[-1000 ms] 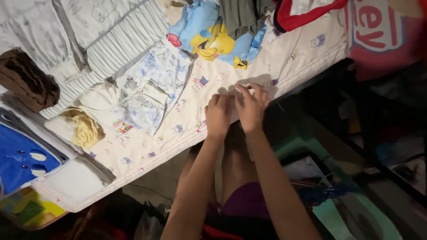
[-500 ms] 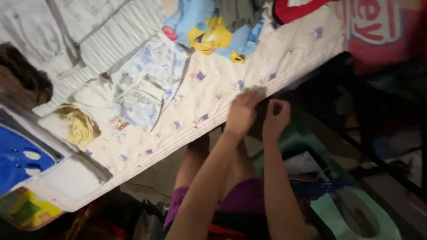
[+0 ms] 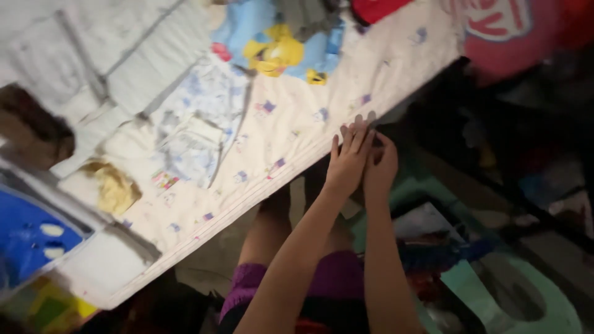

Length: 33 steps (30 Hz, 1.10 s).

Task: Folding various baby clothes and items on a bed.

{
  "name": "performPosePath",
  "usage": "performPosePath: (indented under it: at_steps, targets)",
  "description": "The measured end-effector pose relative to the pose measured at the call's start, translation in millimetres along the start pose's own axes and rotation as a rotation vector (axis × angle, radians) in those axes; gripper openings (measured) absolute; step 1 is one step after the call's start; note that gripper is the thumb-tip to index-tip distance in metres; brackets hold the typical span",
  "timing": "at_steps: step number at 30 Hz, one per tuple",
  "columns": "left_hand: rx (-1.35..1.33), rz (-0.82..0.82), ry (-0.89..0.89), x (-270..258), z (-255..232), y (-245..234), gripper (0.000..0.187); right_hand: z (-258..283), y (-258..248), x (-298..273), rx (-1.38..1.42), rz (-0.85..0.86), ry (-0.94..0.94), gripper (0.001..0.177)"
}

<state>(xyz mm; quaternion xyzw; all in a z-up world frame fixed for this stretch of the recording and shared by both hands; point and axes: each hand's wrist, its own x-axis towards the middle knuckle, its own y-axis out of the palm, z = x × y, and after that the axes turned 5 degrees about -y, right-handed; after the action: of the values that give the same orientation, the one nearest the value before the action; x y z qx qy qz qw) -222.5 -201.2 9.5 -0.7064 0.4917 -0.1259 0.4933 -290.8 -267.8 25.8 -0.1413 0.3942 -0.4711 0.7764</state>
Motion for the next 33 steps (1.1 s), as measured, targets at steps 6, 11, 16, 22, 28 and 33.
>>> performPosePath:
  at_steps: [6, 11, 16, 22, 28, 33]
  targets:
    - [-0.360, -0.285, -0.399, -45.9, 100.1, -29.8, 0.046, 81.7, 73.1, -36.5, -0.018, 0.300, -0.705, 0.054]
    - [-0.602, -0.934, -0.832, -98.1, 192.6, -80.0, 0.042, 117.0, 168.2, -75.6, 0.117, 0.667, -0.781, 0.049]
    - [0.116, -0.999, -1.230, -136.5, 254.7, -94.1, 0.056, 135.6, 243.4, -99.7, 0.000, 1.004, -0.899, 0.048]
    - [-0.606, -0.832, -1.491, -145.7, 286.3, -85.1, 0.037, 127.2, 276.5, -88.1, -0.279, 0.886, -1.197, 0.069]
    - [-1.254, -0.951, -1.133, -147.6, 279.1, -80.6, 0.032, 135.5, 274.2, -94.6, -0.289, 0.894, -1.166, 0.076]
    - [-1.480, -1.100, -0.790, -127.4, 232.5, -124.6, 0.052, 123.4, 298.7, -88.9, 0.191, 1.148, -0.159, 0.052]
